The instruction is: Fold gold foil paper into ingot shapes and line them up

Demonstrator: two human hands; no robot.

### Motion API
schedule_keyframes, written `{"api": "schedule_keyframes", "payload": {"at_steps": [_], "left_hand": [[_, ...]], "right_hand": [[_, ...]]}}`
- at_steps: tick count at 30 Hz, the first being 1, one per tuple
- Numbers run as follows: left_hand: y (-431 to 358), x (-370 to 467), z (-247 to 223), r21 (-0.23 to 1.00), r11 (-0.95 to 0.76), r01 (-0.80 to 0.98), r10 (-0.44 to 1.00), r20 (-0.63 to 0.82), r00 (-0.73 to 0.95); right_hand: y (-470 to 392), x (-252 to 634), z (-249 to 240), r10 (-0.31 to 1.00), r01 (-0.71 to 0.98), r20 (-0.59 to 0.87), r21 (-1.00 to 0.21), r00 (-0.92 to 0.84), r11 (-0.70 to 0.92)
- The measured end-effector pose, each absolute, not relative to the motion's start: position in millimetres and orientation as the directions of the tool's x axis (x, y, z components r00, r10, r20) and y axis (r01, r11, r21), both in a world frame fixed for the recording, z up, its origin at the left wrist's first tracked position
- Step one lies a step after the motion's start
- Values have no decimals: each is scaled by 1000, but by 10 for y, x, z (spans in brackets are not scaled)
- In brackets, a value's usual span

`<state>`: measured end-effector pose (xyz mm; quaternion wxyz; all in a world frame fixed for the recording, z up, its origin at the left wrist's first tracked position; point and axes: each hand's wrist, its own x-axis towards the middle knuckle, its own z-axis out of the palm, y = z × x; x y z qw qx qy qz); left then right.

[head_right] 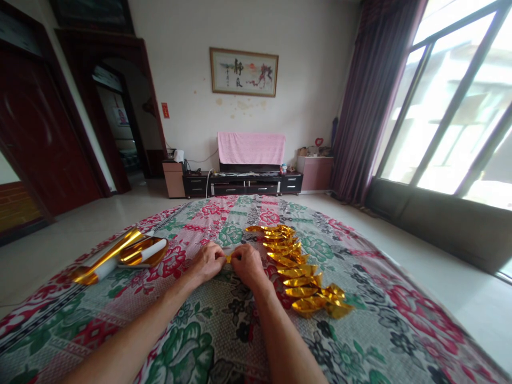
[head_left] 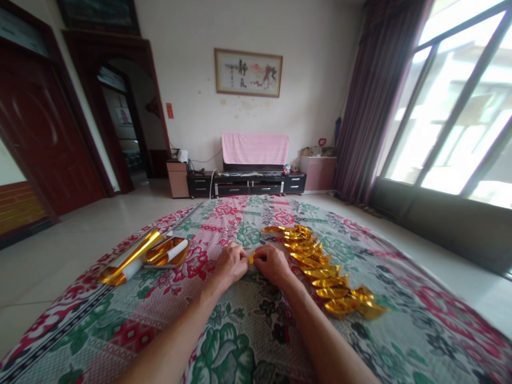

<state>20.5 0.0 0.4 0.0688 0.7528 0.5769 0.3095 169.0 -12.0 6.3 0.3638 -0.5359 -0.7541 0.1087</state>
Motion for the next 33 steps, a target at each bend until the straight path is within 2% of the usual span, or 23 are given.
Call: {"api": "schedule_keyframes", "payload": {"at_steps": [12, 19, 22, 26, 33], "left_hand": [[51, 204, -15, 451, -314, 835, 916, 376, 142], [178, 18, -23, 561, -450, 694, 892, 318, 321], [167, -25, 29, 613, -402, 681, 916, 259, 307], [105, 0, 102, 607, -359, 709, 933, 217, 287], [57, 96, 75, 549, -350, 759, 931, 296, 215]], "right_hand": [[-120, 1707, 44, 844, 707, 478, -507, -245, 493], [-113, 1712, 5, 853, 722, 463, -503, -239, 475], [-100, 1715, -4, 855, 723, 460, -503, -239, 473], [-87, 1716, -11, 854, 713, 460, -512, -242, 478], [-107, 1707, 13, 851, 713, 467, -509, -241, 482]]}}
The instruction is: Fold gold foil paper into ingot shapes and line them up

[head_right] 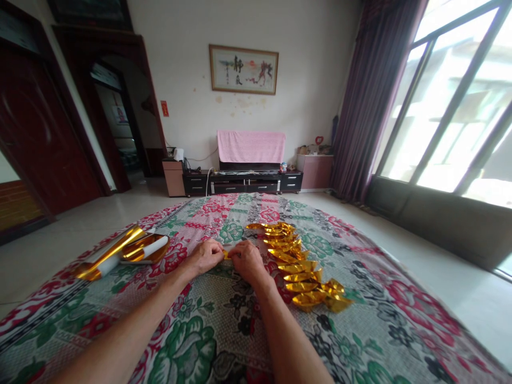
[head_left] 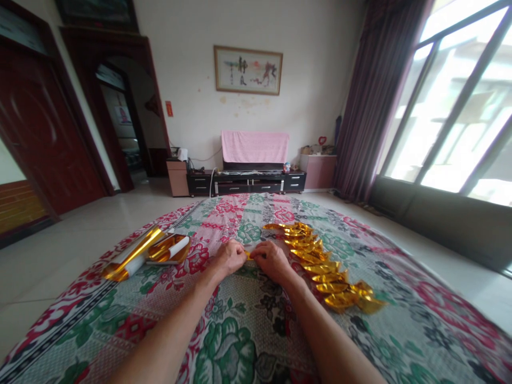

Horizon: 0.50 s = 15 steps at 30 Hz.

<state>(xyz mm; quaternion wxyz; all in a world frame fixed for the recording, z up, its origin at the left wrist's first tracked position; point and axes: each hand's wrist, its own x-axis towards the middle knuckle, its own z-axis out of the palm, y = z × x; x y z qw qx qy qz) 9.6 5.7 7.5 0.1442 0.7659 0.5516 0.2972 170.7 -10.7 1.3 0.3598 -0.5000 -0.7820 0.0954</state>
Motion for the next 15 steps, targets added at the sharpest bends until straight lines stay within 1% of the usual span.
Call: {"api": "schedule_keyframes", "payload": {"at_steps": [8, 15], "left_hand": [[51, 131, 34, 504, -385, 773, 907, 359, 218], [48, 107, 23, 537, -352, 766, 922, 342, 184]], "right_hand": [[-104, 1702, 23, 839, 718, 481, -487, -255, 498], [-104, 1706, 15, 841, 718, 482, -493, -245, 492]]}}
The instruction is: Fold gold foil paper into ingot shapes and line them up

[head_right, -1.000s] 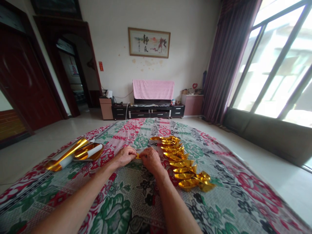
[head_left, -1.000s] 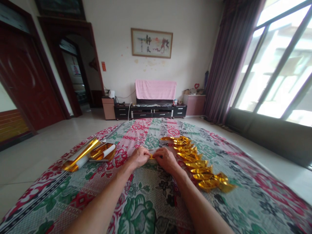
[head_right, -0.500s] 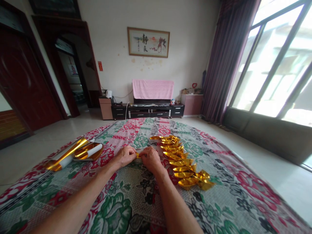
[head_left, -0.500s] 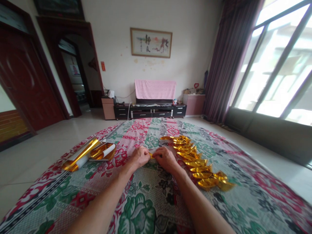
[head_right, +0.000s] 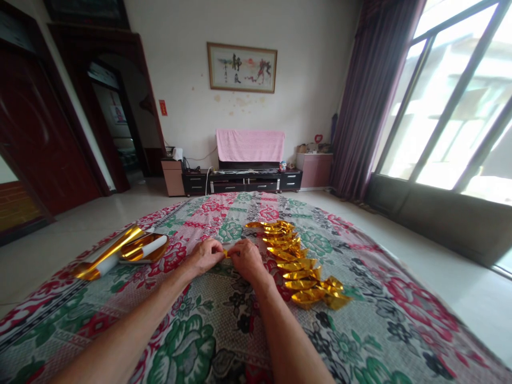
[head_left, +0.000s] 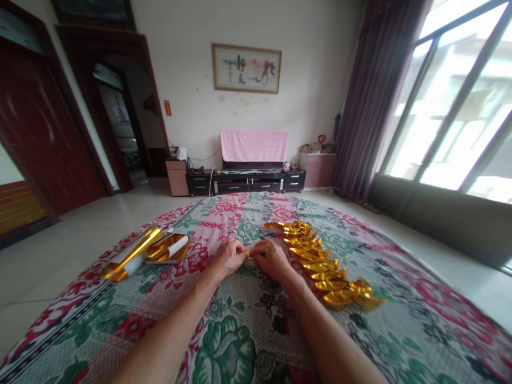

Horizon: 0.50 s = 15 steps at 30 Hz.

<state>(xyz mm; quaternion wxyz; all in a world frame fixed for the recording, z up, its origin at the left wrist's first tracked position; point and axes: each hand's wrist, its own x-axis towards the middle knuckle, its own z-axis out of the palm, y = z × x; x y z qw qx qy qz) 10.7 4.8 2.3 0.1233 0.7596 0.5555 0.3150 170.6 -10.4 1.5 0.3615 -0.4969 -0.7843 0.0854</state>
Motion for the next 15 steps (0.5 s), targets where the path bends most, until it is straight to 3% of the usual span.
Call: {"api": "schedule_keyframes", "payload": {"at_steps": [15], "left_hand": [[92, 41, -8, 551, -431, 715, 897, 350, 271]], "right_hand": [[-105, 1708, 18, 858, 724, 458, -507, -232, 467]]}}
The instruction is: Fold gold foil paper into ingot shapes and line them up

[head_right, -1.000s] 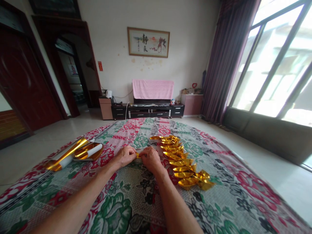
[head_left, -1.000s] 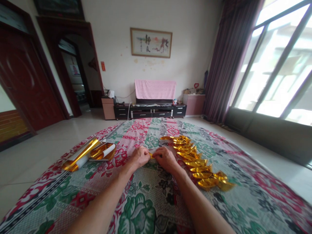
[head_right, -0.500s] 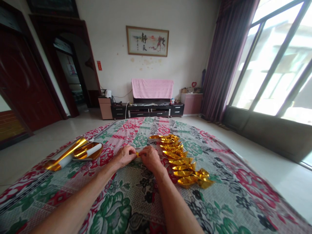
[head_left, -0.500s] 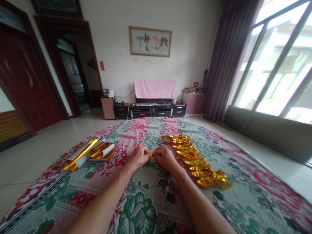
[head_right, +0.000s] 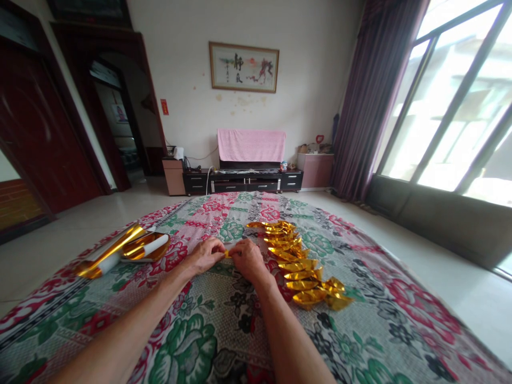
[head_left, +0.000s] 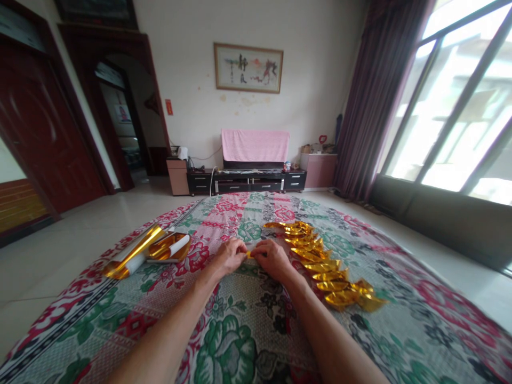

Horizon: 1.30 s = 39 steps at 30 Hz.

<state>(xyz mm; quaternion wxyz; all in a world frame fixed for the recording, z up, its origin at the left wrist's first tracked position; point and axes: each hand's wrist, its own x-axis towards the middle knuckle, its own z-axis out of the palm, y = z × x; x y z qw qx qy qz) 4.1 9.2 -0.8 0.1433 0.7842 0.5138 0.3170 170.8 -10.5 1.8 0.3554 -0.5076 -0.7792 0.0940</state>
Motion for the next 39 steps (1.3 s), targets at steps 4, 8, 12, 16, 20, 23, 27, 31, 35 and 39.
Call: {"api": "schedule_keyframes", "payload": {"at_steps": [4, 8, 12, 16, 20, 23, 27, 31, 35, 39], "left_hand": [[86, 40, 6, 544, -430, 721, 898, 340, 279], [91, 41, 1, 544, -425, 724, 901, 334, 278], [58, 22, 10, 590, -410, 695, 909, 327, 259], [15, -13, 52, 649, -392, 652, 908, 386, 161], [25, -38, 77, 571, -439, 694, 856, 500, 130], [61, -45, 51, 514, -512, 688, 828, 508, 237], [97, -47, 1, 470, -572, 672, 803, 486, 344], [75, -42, 1, 472, -577, 666, 803, 477, 358], [23, -31, 42, 507, -532, 678, 834, 453, 315], [-3, -36, 81, 454, -558, 695, 815, 456, 357]], "right_hand": [[-102, 1710, 8, 857, 725, 460, -505, -233, 468], [-90, 1719, -10, 849, 726, 469, -493, -242, 479], [-87, 1716, -4, 854, 720, 466, -508, -233, 474], [-90, 1709, 7, 859, 717, 459, -517, -228, 467], [-96, 1714, 15, 840, 701, 484, -511, -245, 498], [-106, 1716, 29, 808, 681, 511, -482, -291, 551], [-116, 1717, 37, 776, 663, 538, -453, -330, 596], [-111, 1734, 29, 770, 662, 546, -448, -329, 601], [-107, 1748, 29, 769, 664, 546, -445, -331, 601], [-122, 1742, 31, 779, 686, 535, -433, -326, 585]]}}
